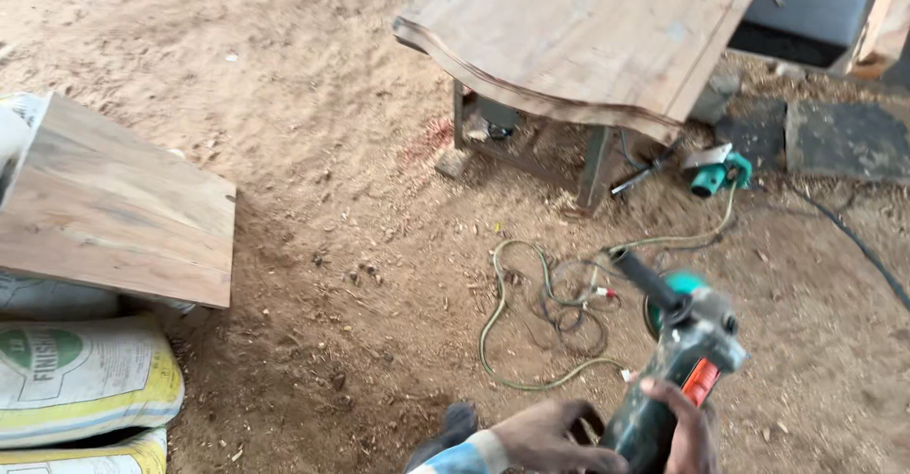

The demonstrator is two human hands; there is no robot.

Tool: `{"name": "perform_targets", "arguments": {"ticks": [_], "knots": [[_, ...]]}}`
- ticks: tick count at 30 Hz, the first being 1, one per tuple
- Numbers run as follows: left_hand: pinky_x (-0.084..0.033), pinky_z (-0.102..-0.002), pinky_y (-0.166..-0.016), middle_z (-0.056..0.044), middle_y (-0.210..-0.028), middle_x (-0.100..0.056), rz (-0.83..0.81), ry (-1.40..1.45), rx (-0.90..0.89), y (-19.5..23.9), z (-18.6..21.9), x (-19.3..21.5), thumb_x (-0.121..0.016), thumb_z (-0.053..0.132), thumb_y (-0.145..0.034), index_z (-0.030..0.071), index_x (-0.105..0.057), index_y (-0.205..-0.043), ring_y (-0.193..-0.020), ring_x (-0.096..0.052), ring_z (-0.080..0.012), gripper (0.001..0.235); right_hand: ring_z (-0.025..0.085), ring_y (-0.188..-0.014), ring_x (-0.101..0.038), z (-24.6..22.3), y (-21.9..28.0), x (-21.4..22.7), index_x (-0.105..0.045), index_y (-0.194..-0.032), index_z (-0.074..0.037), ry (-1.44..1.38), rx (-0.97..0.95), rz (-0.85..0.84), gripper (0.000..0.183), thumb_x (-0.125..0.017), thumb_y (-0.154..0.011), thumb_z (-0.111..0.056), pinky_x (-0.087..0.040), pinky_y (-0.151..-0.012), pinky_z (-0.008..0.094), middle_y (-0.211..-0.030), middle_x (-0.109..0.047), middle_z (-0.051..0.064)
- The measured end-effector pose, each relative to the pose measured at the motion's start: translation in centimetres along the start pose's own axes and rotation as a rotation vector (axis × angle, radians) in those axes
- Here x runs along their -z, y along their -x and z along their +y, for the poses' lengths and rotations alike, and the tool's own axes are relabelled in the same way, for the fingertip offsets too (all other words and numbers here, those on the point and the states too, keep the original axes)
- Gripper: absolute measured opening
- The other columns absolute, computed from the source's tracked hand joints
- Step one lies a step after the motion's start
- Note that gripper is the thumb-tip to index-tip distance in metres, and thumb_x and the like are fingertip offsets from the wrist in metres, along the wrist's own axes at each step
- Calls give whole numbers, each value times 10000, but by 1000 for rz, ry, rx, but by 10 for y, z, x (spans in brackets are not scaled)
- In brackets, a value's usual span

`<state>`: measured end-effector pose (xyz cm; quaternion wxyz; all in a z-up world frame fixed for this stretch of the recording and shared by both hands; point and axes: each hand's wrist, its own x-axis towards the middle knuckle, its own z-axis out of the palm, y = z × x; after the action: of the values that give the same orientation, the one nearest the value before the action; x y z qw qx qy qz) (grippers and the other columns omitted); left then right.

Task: The person uses an angle grinder with a sanding disc to smooth the curved edge of a large wooden tabletop. They move the tool along the perimeter, generating sawdust while shaping the wood.

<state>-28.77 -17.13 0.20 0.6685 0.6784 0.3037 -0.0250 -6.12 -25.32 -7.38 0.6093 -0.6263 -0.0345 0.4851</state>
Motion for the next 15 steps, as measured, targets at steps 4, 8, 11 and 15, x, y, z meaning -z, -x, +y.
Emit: {"name": "perform_targets", "arguments": {"ticks": [4,8,11,15], "knots": [[-616,-349,-719,-74,-913,-733,277,48,-54,42,-20,38,-718,447,-900,55,-681,-1074,-778,-716,-179,431,279,-767,-667,34,14,-16,-773,-1100,8,164,-7,67,486,-768,-666,-210,-545,-737,423,-899,-709,143],[-611,-395,-757,-60,-939,-689,633,-183,-234,91,-29,82,-714,368,-893,68,-657,-1026,-798,-700,-205,333,269,-838,-720,80,8,-33,-808,-1073,6,424,45,124,481,-825,-634,-190,-559,-825,405,-932,-781,172],[-560,-437,-936,-113,-1130,-627,877,-633,-682,129,-41,129,-691,339,-903,84,-601,-1161,-1042,-653,-285,373,302,-841,-739,113,11,-61,-769,-1064,18,491,98,174,507,-883,-589,-120,-568,-841,434,-919,-786,201],[-477,-489,-959,-189,-1263,-542,710,-903,-781,176,-71,202,-628,468,-940,65,-489,-1251,-1172,-565,-341,528,332,-805,-749,157,39,-115,-716,-1077,28,470,41,127,558,-886,-556,-80,-591,-810,471,-873,-775,202]]}}
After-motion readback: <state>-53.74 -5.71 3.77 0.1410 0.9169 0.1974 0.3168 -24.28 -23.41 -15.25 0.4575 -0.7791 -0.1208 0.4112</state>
